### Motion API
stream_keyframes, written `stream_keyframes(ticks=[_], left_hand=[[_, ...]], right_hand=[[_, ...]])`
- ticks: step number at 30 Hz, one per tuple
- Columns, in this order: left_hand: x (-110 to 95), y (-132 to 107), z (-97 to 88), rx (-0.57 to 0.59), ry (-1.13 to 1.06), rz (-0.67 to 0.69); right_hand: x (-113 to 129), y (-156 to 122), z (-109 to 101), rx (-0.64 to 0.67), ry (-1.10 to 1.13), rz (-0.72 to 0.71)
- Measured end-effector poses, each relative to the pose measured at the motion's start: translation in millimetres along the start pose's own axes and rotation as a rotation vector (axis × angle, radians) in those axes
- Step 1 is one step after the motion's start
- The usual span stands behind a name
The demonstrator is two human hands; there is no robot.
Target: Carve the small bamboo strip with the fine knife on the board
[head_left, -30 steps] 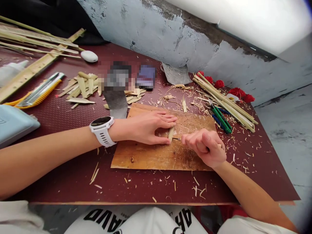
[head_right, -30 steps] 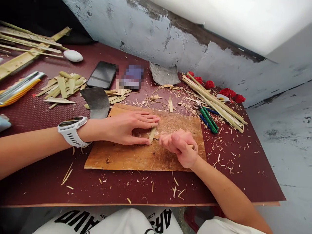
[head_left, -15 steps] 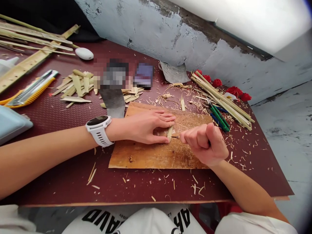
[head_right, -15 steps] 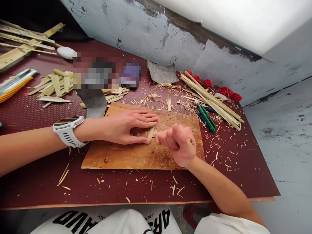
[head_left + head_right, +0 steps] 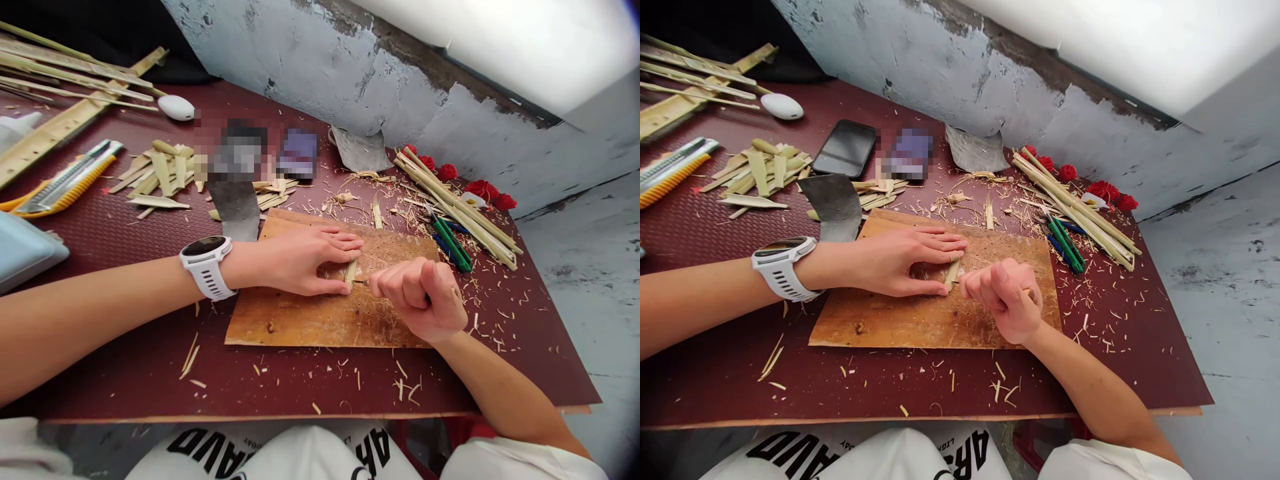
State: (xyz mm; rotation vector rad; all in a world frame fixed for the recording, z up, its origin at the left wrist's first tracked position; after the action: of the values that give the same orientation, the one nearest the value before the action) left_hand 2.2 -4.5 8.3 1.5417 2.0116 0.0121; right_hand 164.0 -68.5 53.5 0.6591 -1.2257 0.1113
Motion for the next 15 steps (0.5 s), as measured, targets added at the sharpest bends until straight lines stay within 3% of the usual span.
stream_keyframes(ticks=[9,15], left_hand=[[0.0,-0.7,0.1,0.053,0.011,-0.046],[-1.8,0.7,-2.7,0.060,-0.039,-0.058]], right_hand=[[-4.5,-1.4,-12.0,-0.018,0.031,0.111],[-3.4,-1.4,-9.7,-0.015,0.015,0.095]])
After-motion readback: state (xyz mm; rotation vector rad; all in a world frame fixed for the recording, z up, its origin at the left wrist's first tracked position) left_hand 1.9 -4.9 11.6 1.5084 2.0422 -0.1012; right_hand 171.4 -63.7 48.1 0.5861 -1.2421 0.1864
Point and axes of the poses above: each hand's wrist, its own y-axis towards the middle knuckle, its own z-axis out of the palm, x = y × z, the point moved 4 cm from there along y, towards the middle knuckle, and after that the axes turned 5 degrees about y, right-handed, at the moved point
